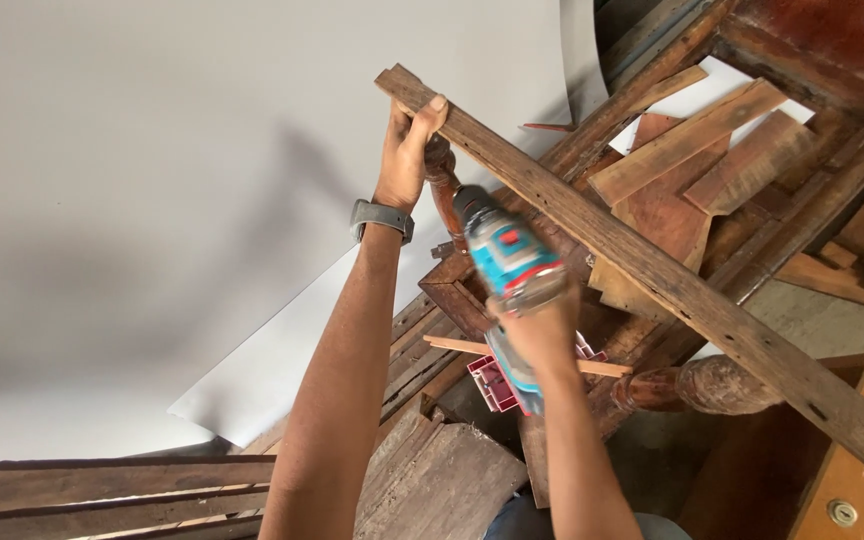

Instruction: Using a cordless power drill to create holes in a wooden furniture frame.

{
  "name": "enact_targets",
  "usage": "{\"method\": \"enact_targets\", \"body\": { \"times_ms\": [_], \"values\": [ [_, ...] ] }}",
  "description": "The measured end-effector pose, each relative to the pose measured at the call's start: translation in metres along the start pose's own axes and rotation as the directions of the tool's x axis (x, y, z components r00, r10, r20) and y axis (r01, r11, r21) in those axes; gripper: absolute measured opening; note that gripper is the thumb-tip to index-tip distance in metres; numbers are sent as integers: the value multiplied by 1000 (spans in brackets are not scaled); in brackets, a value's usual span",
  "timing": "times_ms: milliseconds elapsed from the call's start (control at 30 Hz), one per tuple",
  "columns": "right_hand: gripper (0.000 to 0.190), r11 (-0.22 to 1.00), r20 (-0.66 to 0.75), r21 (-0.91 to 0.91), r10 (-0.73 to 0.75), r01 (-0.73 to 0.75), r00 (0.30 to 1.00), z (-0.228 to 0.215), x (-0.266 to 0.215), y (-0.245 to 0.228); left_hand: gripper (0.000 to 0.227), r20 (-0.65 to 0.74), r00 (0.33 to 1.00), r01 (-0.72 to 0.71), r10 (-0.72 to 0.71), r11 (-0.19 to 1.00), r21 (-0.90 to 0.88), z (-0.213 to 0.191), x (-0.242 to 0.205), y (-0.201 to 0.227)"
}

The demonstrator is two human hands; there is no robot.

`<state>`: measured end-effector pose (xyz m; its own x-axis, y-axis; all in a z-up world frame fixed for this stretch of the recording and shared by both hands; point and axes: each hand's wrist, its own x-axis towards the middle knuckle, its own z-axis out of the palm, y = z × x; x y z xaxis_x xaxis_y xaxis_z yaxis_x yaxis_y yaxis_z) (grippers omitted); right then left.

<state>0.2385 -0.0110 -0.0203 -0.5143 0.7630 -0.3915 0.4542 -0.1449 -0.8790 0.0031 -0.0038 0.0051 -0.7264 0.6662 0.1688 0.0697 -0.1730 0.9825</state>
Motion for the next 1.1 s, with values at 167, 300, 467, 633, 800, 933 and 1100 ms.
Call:
{"method": "enact_targets", "body": {
  "times_ms": [167, 300, 467, 633, 800, 933, 1100],
  "values": [
    [21, 765, 114, 621, 123, -168, 986, -40, 18, -3, 30, 48, 991, -127, 126, 991, 31, -5, 6, -12],
    [35, 629, 212, 769, -86, -112, 974, -23, 87, 70, 28, 52, 990, -135, 133, 990, 45, -4, 8, -13],
    [48, 459, 147, 888, -242, -20, 959, 44, 102, 136, 26, 41, 991, -131, 131, 991, 17, -6, 10, -17],
    [23, 544, 105, 836, -278, 67, 955, 85, 70, 153, 36, 53, 996, -64, 66, 997, -42, 3, -3, 5],
    [18, 812, -160, 252, -502, 527, 850, 89, 45, 132, 32, 100, 986, -118, 137, 978, -171, 0, 2, -7],
    [40, 940, -102, 89, -320, 329, 942, 32, 13, 52, 38, 64, 989, -128, 136, 985, -116, -9, 9, -32],
    [73, 978, -62, 206, -29, 41, 998, 4, -17, 27, 35, 94, 945, -320, 312, 944, 78, -13, 18, -41]
  ]
}}
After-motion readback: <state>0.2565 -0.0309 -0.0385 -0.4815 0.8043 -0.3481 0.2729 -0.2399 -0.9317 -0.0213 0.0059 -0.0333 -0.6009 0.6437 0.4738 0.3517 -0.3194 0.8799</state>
